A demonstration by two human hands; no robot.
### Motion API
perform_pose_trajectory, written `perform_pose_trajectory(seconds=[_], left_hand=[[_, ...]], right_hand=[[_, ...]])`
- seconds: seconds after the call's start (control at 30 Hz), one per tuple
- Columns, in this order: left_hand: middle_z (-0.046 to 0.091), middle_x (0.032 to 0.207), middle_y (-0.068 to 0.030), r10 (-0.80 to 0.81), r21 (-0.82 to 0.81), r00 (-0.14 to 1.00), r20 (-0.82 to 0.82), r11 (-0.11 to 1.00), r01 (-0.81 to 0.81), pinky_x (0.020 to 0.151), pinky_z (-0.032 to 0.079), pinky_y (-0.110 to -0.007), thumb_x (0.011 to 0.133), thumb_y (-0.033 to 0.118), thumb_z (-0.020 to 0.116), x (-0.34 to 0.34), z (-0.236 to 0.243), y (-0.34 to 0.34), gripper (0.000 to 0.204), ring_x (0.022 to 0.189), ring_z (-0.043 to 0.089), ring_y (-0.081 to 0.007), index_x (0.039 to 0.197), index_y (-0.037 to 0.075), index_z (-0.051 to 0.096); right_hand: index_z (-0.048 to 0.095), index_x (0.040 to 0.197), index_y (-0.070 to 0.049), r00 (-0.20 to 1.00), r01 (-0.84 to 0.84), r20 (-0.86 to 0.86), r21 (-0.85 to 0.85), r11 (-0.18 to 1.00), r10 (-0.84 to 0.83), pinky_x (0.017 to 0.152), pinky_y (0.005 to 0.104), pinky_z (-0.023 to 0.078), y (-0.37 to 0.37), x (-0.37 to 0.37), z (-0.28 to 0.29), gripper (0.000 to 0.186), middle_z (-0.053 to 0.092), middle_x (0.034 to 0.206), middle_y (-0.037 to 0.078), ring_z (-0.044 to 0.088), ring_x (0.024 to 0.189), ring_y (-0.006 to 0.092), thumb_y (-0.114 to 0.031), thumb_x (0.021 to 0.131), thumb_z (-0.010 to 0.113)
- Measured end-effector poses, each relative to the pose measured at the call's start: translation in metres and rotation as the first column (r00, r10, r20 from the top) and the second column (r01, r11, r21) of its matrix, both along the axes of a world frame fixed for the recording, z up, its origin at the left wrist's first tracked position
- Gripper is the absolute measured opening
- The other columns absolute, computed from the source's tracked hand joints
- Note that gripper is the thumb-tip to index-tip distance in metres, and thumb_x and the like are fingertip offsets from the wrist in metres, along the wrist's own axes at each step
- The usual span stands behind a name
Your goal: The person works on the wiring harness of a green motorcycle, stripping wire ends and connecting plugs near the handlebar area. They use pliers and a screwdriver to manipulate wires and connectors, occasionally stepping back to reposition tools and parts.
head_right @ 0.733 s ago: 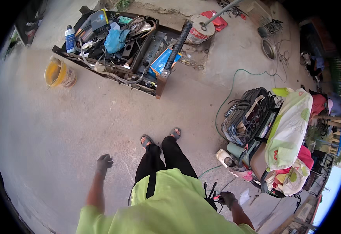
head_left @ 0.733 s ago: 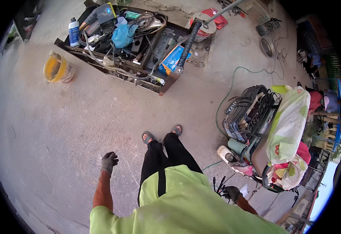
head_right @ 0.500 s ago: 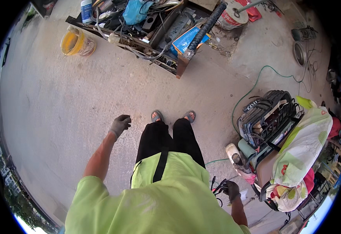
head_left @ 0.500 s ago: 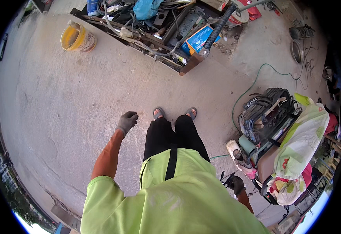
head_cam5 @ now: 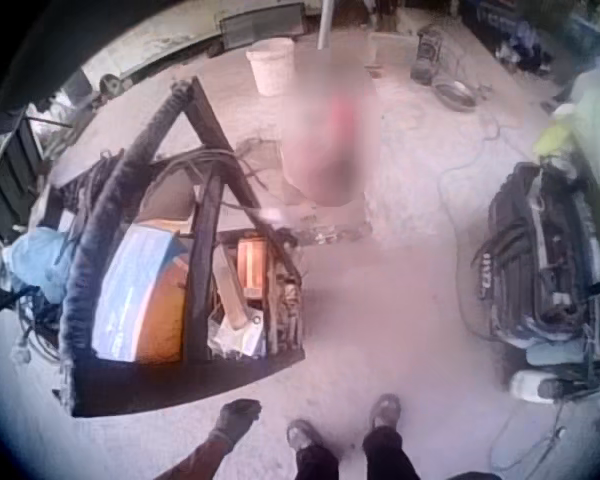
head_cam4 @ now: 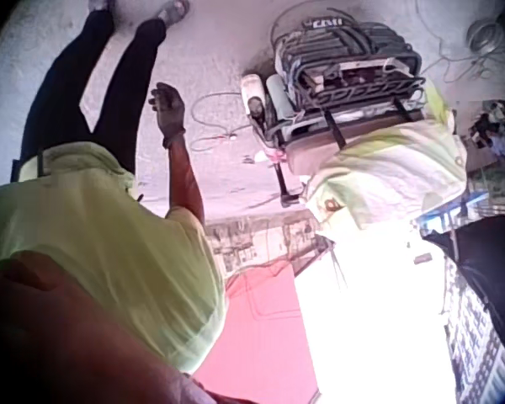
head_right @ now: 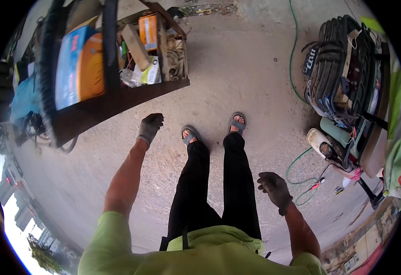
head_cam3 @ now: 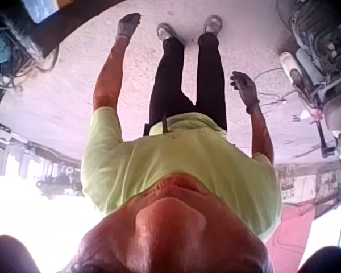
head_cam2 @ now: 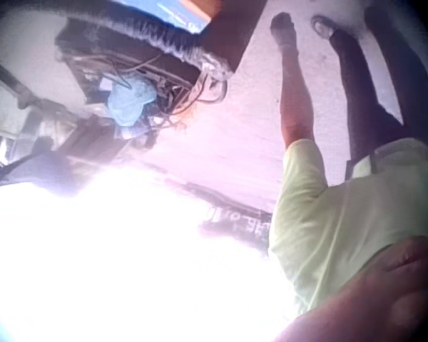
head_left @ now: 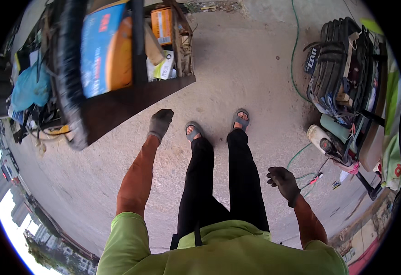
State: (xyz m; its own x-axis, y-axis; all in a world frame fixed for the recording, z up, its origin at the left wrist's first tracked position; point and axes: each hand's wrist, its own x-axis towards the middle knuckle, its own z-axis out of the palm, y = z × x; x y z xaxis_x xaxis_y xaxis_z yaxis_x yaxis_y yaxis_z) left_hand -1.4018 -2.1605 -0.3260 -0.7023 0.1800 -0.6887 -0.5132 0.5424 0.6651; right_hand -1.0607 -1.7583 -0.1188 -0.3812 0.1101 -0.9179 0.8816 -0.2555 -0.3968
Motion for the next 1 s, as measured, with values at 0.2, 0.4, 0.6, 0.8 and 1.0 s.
perform_pose_trajectory(seconds=[0.2, 0.4, 0.6, 0.8, 1.0], left_hand=[[0.072, 0.105, -0.0143, -0.712, -0.588, 0.465, -0.526, 0.7, 0.406, 0.09, 0.051, -0.038, 0.096, 0.027, 0.064, -0.073, -0.2, -0.017, 0.031, 0.102, 0.067, -0.0259, 0.118, 0.005, 0.068], [0.069, 0.112, -0.017, -0.825, -0.696, 0.343, -0.45, 0.564, 0.445, 0.093, 0.05, -0.04, 0.097, 0.027, 0.058, -0.125, -0.284, 0.015, 0.031, 0.109, 0.065, -0.0299, 0.119, 0.007, 0.066], [0.069, 0.104, -0.0163, -0.798, -0.668, 0.431, -0.42, 0.594, 0.449, 0.087, 0.051, -0.039, 0.094, 0.025, 0.06, -0.162, -0.305, 0.033, 0.025, 0.101, 0.066, -0.0294, 0.109, 0.007, 0.067], [0.067, 0.082, -0.006, -0.474, -0.346, 0.673, -0.567, 0.879, 0.327, 0.067, 0.052, -0.036, 0.096, 0.023, 0.062, -0.093, -0.197, 0.008, 0.019, 0.075, 0.064, -0.0209, 0.091, 0.006, 0.068], [0.068, 0.086, -0.0096, 0.104, 0.063, 0.972, 0.212, 0.991, -0.119, 0.055, 0.056, -0.03, 0.097, 0.017, 0.063, 0.073, 0.018, 0.026, 0.022, 0.075, 0.069, -0.0186, 0.114, 0.003, 0.064]], right_hand=[[0.063, 0.123, -0.005, 0.857, 0.3, 0.407, 0.106, 0.948, -0.317, 0.066, 0.0298, 0.056, 0.001, 0.16, -0.064, 0.032, 0.072, 0.102, 0.011, 0.071, 0.08, 0.0195, -0.025, 0.098, 0.062], [0.064, 0.117, -0.011, 0.55, 0.372, 0.706, 0.272, 0.888, -0.446, 0.057, 0.0324, 0.056, -0.012, 0.348, -0.064, 0.03, 0.073, 0.097, 0.01, 0.072, 0.073, 0.0226, -0.032, 0.096, 0.064], [0.063, 0.12, -0.009, 0.6, 0.413, 0.705, 0.13, 0.901, -0.377, 0.065, 0.0374, 0.058, -0.034, 0.335, -0.064, 0.032, 0.073, 0.101, 0.013, 0.072, 0.077, 0.0251, -0.031, 0.098, 0.062], [0.062, 0.121, -0.007, 0.632, 0.503, 0.624, 0.121, 0.856, -0.46, 0.068, 0.0362, 0.059, -0.042, 0.31, -0.066, 0.034, 0.073, 0.102, 0.013, 0.073, 0.08, 0.024, -0.032, 0.098, 0.064], [0.064, 0.123, -0.003, 0.681, 0.614, 0.395, 0.151, 0.775, -0.616, 0.071, 0.0331, 0.058, -0.04, 0.274, -0.049, 0.039, 0.073, 0.104, 0.011, 0.071, 0.079, 0.0183, -0.032, 0.097, 0.066]])
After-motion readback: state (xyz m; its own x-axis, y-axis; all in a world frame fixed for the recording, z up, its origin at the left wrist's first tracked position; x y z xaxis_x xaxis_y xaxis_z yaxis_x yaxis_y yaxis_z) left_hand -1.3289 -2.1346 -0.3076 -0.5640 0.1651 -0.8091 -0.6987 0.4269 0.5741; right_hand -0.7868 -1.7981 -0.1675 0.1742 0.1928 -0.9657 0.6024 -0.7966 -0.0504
